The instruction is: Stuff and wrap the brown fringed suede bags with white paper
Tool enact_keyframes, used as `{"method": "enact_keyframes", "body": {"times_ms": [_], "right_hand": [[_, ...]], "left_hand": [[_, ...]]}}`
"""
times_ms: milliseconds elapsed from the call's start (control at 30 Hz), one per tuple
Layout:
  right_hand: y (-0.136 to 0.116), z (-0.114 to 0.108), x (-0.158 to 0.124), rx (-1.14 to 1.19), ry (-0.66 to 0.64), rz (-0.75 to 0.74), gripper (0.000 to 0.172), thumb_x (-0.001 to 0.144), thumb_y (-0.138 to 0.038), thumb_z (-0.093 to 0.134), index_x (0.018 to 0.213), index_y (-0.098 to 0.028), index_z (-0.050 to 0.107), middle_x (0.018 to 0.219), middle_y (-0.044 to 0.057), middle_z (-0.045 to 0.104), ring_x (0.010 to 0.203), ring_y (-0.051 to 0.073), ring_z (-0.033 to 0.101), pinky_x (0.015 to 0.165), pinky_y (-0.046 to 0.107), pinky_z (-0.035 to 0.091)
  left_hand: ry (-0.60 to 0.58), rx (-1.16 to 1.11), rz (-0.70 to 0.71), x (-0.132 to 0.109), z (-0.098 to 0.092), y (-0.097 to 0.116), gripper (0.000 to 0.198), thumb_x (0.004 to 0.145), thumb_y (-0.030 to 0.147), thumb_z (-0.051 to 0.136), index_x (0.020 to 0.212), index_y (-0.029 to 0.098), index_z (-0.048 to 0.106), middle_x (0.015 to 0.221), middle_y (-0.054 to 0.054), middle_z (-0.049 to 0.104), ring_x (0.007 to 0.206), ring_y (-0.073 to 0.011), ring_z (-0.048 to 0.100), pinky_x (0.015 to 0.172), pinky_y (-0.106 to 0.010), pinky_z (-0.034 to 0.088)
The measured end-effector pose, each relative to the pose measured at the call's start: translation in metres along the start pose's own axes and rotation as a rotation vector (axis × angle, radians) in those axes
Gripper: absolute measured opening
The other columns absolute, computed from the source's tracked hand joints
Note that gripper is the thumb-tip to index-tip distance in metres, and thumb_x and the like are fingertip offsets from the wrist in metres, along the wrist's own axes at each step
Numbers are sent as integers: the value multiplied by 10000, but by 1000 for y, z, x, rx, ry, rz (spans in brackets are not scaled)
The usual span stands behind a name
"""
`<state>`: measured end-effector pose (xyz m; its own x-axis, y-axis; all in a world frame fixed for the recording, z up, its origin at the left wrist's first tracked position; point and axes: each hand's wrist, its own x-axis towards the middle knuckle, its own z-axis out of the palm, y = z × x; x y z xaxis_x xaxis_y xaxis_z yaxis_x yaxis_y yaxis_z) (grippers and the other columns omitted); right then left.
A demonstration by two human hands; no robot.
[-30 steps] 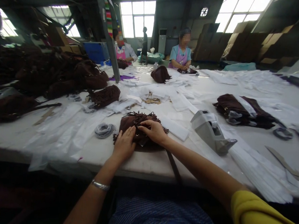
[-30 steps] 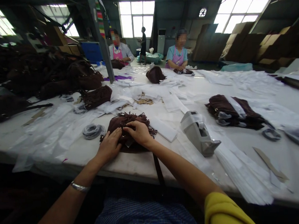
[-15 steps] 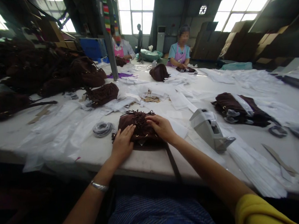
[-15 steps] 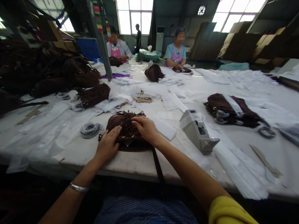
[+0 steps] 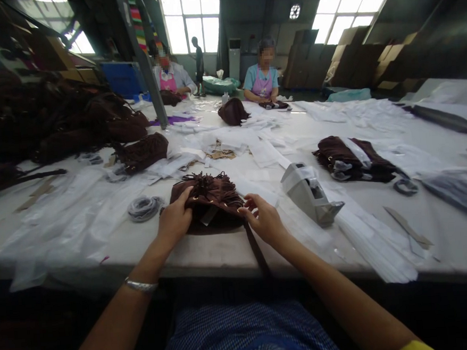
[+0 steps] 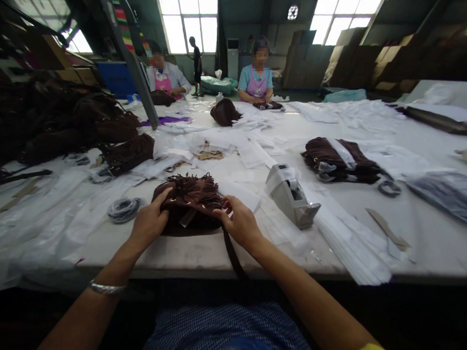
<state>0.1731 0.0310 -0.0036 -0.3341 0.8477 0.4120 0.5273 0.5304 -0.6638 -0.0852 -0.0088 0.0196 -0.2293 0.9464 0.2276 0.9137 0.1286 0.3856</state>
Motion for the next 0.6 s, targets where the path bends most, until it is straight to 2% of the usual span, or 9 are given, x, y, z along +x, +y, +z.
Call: {"method": "enact_keyframes", "body": {"times_ms": [67,133,200,267,333,400,467,533,600], "right_hand": [[-4,0,1,-73,-76,-32,474,878,-421,642,1275,-193,517,976,69,687,792,191,654,726,304,527],[-4,-1,6,-162,-142,-87,570,853,-370,657,1357,-183,466,1041,94,696,855,221,662,786,331,518],[-3,-2,15,-217,-163,-103,537,852,-270,613,1362,-172,476,1037,98,708,881,229,665,800,323,504],[0,-3,23,-228,-154,-81,469,847,-207,563,1314,-174,531,939,69,723,822,214,667,770,299,492],[3,-4,29,-212,-141,-63,438,835,-200,560,1273,-183,571,856,40,719,761,199,660,740,282,480],[4,-5,31,-188,-128,-70,433,823,-211,578,1255,-191,589,828,25,712,730,189,651,725,274,474],[4,-4,29,-153,-104,-75,432,821,-223,591,1252,-191,594,817,17,708,709,180,646,716,268,471],[3,-2,25,-110,-78,-67,423,834,-246,597,1253,-192,593,808,13,706,694,172,647,705,261,472],[1,0,21,-76,-59,-64,418,848,-268,600,1260,-195,590,814,12,709,700,169,655,703,254,476]], "left_hand": [[17,-27,25,8,-5,4,551,894,218,488,1439,299,477,1234,-74,698,1056,-328,688,906,-443,530],[53,-63,77,11,-7,7,539,881,185,501,1409,292,512,1292,-55,668,1118,-304,661,957,-422,514],[149,-81,167,4,-5,11,578,849,128,521,1414,248,503,1376,-71,607,1231,-289,589,1045,-414,461],[297,-82,275,-11,-2,17,594,832,115,559,1417,193,486,1425,-111,551,1321,-288,500,1122,-423,381],[392,-115,378,-29,5,24,475,860,164,587,1333,177,553,1337,-124,607,1278,-277,528,1116,-415,382],[329,-203,448,-44,14,31,279,908,211,567,1177,198,640,1146,-89,694,1109,-232,629,1017,-359,464],[167,-294,481,-49,25,39,188,939,212,533,1058,209,679,1035,-56,724,983,-194,673,917,-304,507],[38,-310,435,-45,34,47,185,942,219,541,1036,213,700,1048,-48,735,984,-193,680,907,-300,506],[-1,-269,345,-36,42,56,178,923,256,583,1017,211,727,1035,-64,743,978,-227,683,899,-337,508]]}}
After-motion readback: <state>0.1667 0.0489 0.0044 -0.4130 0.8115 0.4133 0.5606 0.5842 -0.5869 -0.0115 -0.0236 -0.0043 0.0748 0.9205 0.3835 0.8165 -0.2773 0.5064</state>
